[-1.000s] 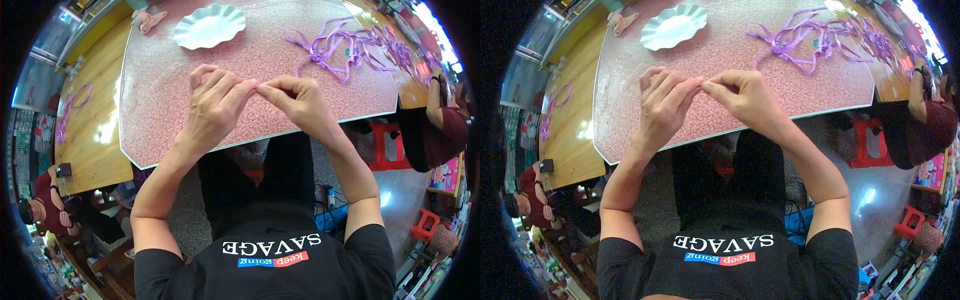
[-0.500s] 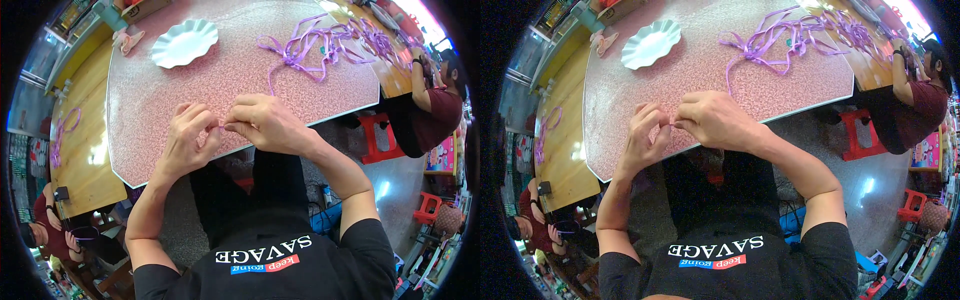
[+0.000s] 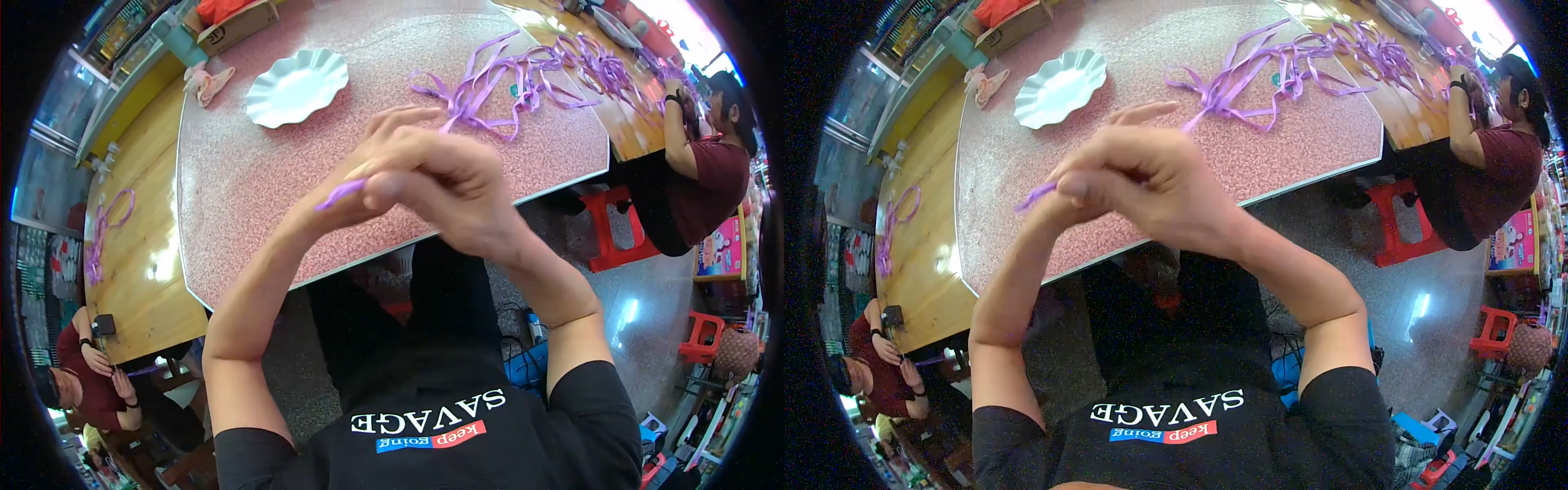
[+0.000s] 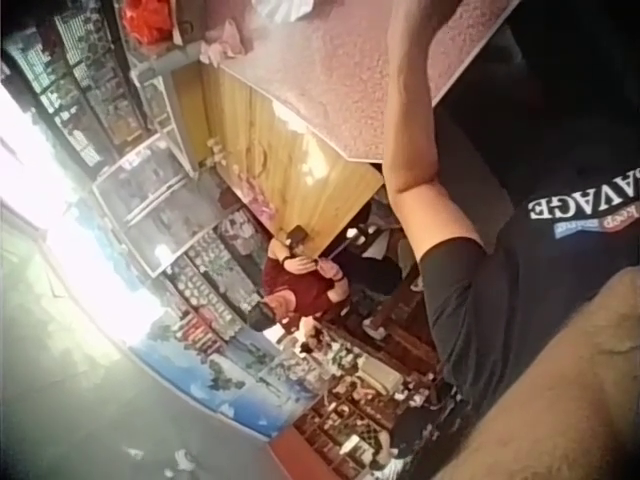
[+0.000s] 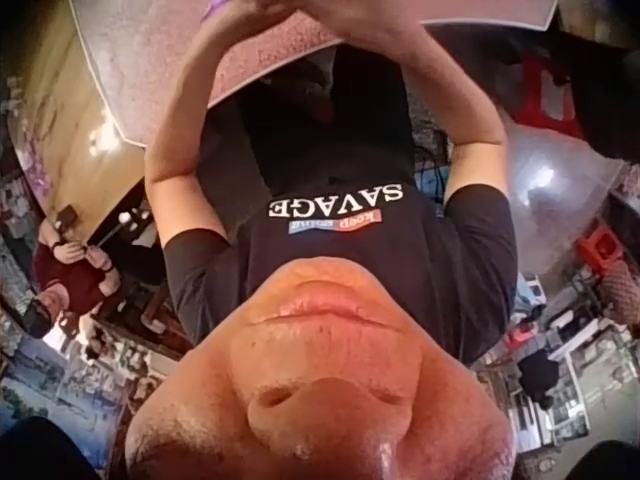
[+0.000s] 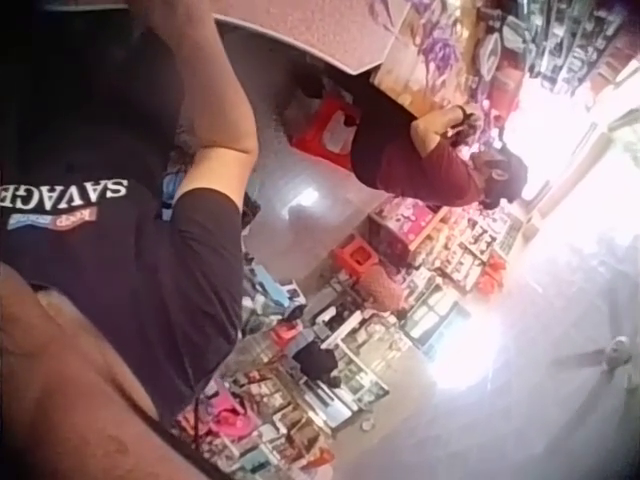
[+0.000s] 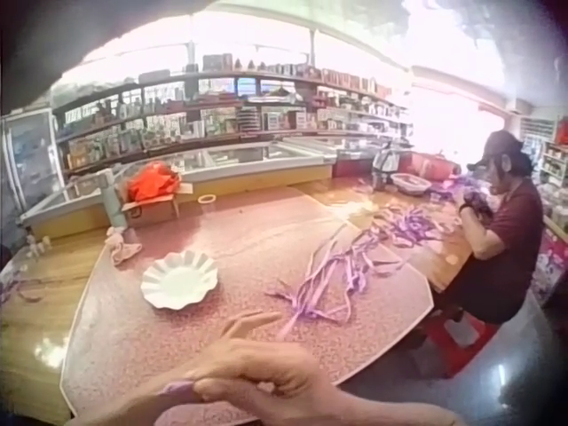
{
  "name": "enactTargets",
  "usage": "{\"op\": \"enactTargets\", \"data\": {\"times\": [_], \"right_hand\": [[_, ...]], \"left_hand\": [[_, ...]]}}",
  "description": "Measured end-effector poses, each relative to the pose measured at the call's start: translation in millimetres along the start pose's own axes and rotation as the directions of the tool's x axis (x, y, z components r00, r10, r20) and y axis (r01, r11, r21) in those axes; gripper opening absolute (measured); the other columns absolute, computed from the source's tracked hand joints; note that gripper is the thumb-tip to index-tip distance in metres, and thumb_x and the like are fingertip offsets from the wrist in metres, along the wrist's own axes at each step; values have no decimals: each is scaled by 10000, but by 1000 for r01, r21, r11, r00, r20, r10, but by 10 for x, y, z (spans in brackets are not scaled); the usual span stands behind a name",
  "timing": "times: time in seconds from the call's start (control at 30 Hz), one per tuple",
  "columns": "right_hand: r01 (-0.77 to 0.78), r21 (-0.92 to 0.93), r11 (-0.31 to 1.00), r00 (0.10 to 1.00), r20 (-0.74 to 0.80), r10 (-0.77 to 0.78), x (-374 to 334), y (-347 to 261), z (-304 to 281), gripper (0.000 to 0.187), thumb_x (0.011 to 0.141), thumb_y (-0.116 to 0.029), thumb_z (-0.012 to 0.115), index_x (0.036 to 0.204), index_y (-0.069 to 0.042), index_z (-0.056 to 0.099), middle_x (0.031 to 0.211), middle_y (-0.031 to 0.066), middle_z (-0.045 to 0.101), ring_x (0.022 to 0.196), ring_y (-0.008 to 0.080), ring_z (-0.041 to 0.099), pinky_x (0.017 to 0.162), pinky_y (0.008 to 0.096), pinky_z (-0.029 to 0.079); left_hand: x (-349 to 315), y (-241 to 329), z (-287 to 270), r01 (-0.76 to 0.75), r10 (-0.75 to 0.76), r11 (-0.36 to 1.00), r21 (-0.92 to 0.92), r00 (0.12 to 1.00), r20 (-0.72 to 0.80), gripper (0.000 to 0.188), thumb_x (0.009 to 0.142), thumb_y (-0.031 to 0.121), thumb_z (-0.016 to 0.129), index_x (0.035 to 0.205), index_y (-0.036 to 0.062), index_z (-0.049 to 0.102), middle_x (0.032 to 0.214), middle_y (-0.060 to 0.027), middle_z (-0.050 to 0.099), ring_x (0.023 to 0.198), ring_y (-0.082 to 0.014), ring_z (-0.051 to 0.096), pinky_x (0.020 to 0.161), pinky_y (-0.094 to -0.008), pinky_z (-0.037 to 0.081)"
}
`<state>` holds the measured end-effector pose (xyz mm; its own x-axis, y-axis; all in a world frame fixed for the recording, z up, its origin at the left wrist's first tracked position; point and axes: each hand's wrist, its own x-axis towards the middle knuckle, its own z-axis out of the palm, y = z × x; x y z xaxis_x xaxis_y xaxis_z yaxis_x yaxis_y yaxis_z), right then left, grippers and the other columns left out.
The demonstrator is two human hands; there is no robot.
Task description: Tying small knots or loops into purple plastic ribbons.
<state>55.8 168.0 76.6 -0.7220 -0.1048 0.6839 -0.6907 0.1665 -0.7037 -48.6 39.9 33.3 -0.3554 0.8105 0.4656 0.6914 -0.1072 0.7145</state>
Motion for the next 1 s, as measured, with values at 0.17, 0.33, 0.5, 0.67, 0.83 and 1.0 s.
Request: {"op": "enactTargets", "data": {"times": [0.17,0.33,0.5,0.67,0.83,1.0], "right_hand": [[-29,468,884,885,-398,239,-42,-159,-904,255,986,-181,566,1134,22,614,809,42,603,599,46,478,539,207,379],[54,569,821,829,-484,281,-255,148,-1750,243,979,-162,579,1114,37,611,782,36,560,567,55,427,545,209,357],[-43,523,851,645,-636,424,-556,474,-2248,223,965,-142,601,1111,26,602,768,16,554,584,52,443,545,199,360],[-172,463,869,540,-694,476,-828,742,-2721,229,952,-157,626,1097,20,619,778,4,571,590,51,465,542,197,388],[-563,163,810,532,-679,506,-925,857,-3033,285,961,-152,592,1175,36,606,912,79,644,719,110,598,657,232,509],[-541,-790,288,834,-548,61,-474,692,-1947,424,929,-157,617,1315,4,543,1236,171,620,1057,234,621,900,311,492]], "left_hand": [[394,-191,-324,48,-45,989,136,999,-27,177,949,278,578,948,126,670,1382,-74,518,1343,-274,374,1109,-478,346],[372,-224,-515,259,-261,964,64,965,20,259,942,305,610,1009,61,668,1002,-65,659,951,-167,606,850,-306,500],[89,-285,-627,362,-359,911,-196,932,53,302,923,259,646,1079,0,644,849,-45,637,762,-112,591,690,-237,491],[-337,-274,-841,468,-459,872,-141,884,92,298,944,250,630,1091,-10,636,906,-46,644,822,-94,586,739,-233,499],[-714,-267,-1081,581,-583,813,-50,811,-51,198,944,161,615,1050,-5,640,888,-26,630,805,-86,580,741,-241,481],[-680,42,-908,593,-593,805,-14,805,-23,225,942,193,631,1036,-10,650,888,-29,640,787,-87,582,730,-235,481]]}}
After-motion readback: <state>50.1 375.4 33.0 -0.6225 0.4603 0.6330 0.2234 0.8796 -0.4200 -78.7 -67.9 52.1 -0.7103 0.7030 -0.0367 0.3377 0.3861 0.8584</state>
